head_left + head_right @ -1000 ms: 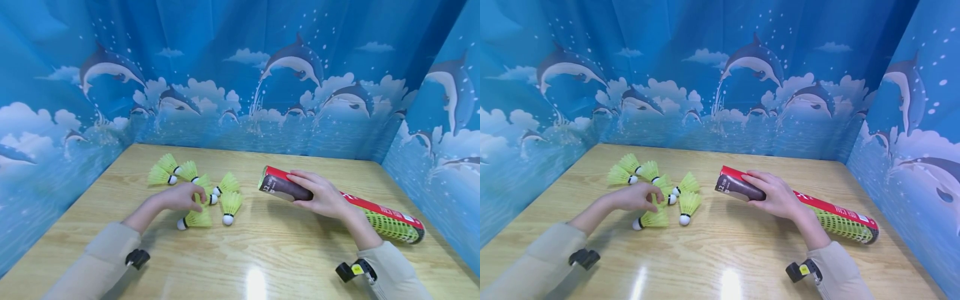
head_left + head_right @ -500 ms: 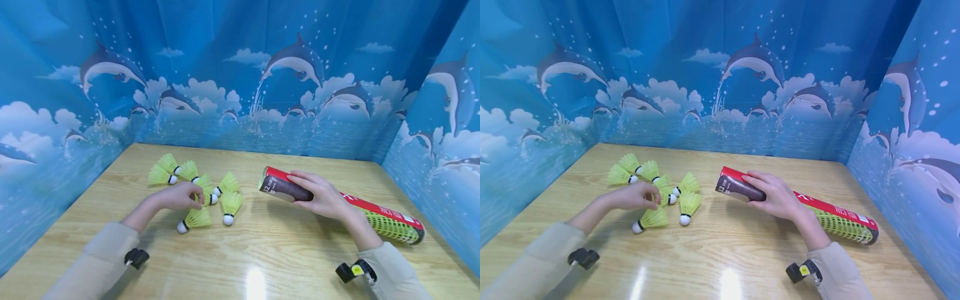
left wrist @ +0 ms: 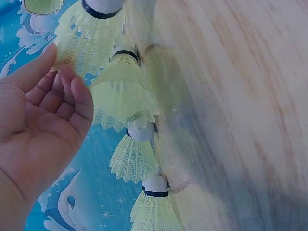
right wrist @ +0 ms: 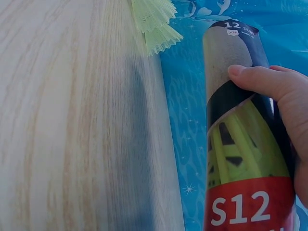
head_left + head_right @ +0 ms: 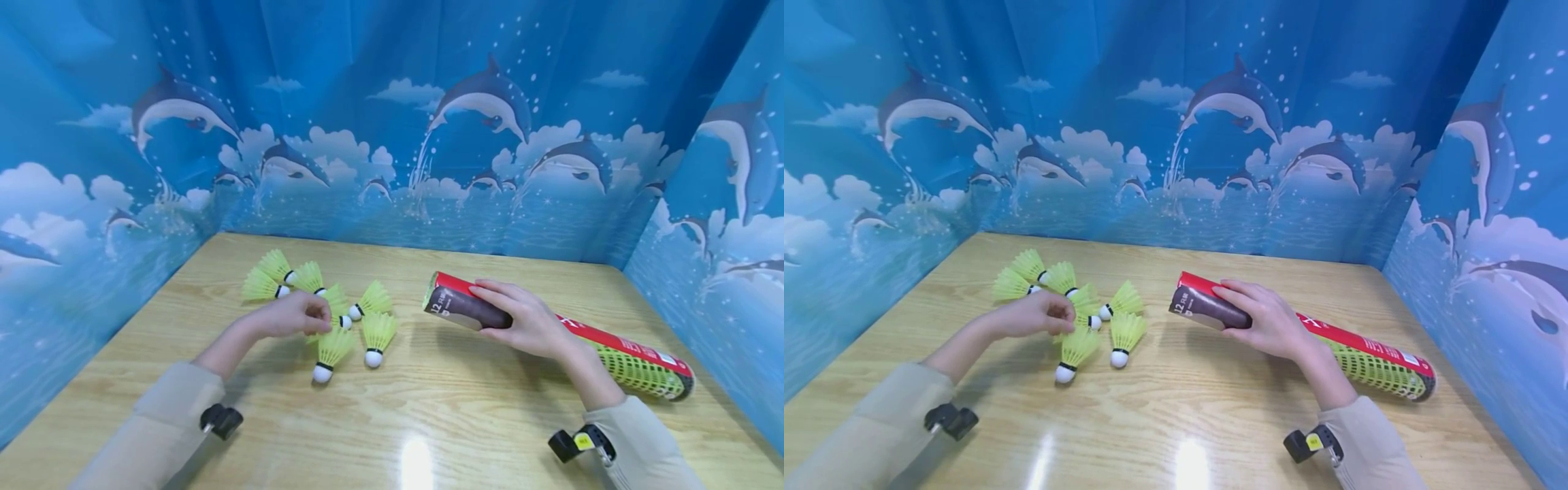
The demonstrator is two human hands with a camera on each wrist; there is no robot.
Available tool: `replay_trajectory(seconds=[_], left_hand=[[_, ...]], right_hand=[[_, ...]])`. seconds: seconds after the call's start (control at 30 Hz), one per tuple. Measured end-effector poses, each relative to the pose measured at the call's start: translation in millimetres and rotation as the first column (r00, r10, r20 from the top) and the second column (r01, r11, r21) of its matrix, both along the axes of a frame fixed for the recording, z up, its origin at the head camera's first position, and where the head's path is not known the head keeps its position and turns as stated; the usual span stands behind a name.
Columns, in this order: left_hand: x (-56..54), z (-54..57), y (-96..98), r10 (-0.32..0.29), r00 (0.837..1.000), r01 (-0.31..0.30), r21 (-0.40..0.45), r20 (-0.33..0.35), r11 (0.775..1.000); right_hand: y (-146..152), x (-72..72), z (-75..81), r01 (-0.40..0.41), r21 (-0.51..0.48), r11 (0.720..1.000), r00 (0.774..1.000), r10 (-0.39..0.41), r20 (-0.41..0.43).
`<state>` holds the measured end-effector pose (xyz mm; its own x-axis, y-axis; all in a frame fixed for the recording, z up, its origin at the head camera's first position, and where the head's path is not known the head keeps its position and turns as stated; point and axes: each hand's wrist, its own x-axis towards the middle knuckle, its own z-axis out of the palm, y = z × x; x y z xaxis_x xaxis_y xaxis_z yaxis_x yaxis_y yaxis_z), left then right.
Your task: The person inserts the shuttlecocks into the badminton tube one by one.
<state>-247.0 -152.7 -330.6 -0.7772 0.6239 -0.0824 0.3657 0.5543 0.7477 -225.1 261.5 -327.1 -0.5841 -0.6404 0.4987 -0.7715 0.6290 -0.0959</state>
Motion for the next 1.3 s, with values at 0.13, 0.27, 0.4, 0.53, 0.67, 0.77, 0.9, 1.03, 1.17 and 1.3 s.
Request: replay_trajectory(seconds=[0.13, 0.27, 0.4, 0.53, 0.67, 0.77, 0.9, 1.03, 1.17, 1.3], left_hand=[[0.8, 1.2, 0.0, 0.055, 0.998, -0.058, 0.058, 0.041, 0.997], [0.9, 2.4, 0.0, 0.103, 0.994, -0.106, 0.087, 0.042, 0.991], [1.3, 4.9, 1.4, 0.122, 0.992, -0.124, 0.099, 0.025, 0.987], [1.6, 8.3, 5.3, 0.131, 0.991, -0.133, 0.121, 0.019, 0.984], [0.5, 10.4, 9.1, 0.152, 0.988, -0.151, 0.146, 0.007, 0.978], [-0.4, 11.1, 12.0, 0.179, 0.984, -0.177, 0.168, 0.001, 0.97], [-1.0, 11.9, 15.8, 0.239, 0.971, -0.236, 0.189, 0.007, 0.953], [-0.2, 13.7, 18.6, 0.277, 0.961, -0.269, 0.198, -0.012, 0.943], [0.8, 13.3, 19.7, 0.287, 0.957, -0.272, 0.206, -0.042, 0.94], [1.2, 9.6, 19.0, 0.283, 0.958, -0.265, 0.216, -0.054, 0.94]], right_hand=[[-0.1, 0.5, -0.3, 0.002, 0.0, 1.0, 1.0, -0.002, 0.003], [-0.3, 0.8, -0.6, 0.003, -0.001, 1.0, 1.0, -0.003, 0.006], [-0.3, 1.1, -0.9, 0.005, -0.004, 1.0, 1.0, -0.005, 0.009], [0.0, 1.4, -0.8, 0.009, -0.004, 1.0, 1.0, -0.009, 0.011], [0.4, 1.3, -0.5, 0.015, -0.001, 1.0, 1.0, -0.015, 0.016], [0.2, 1.6, 0.0, 0.02, 0.0, 1.0, 1.0, -0.02, 0.022], [-0.3, 2.0, 0.9, 0.02, 0.003, 1.0, 0.999, -0.02, 0.025], [-0.6, 1.5, 1.7, 0.015, 0.001, 1.0, 1.0, -0.015, 0.02], [-0.8, 1.3, 2.1, 0.01, -0.003, 1.0, 1.0, -0.01, 0.015], [-1.2, 1.9, 1.6, 0.006, 0.0, 1.0, 1.0, -0.006, 0.017]])
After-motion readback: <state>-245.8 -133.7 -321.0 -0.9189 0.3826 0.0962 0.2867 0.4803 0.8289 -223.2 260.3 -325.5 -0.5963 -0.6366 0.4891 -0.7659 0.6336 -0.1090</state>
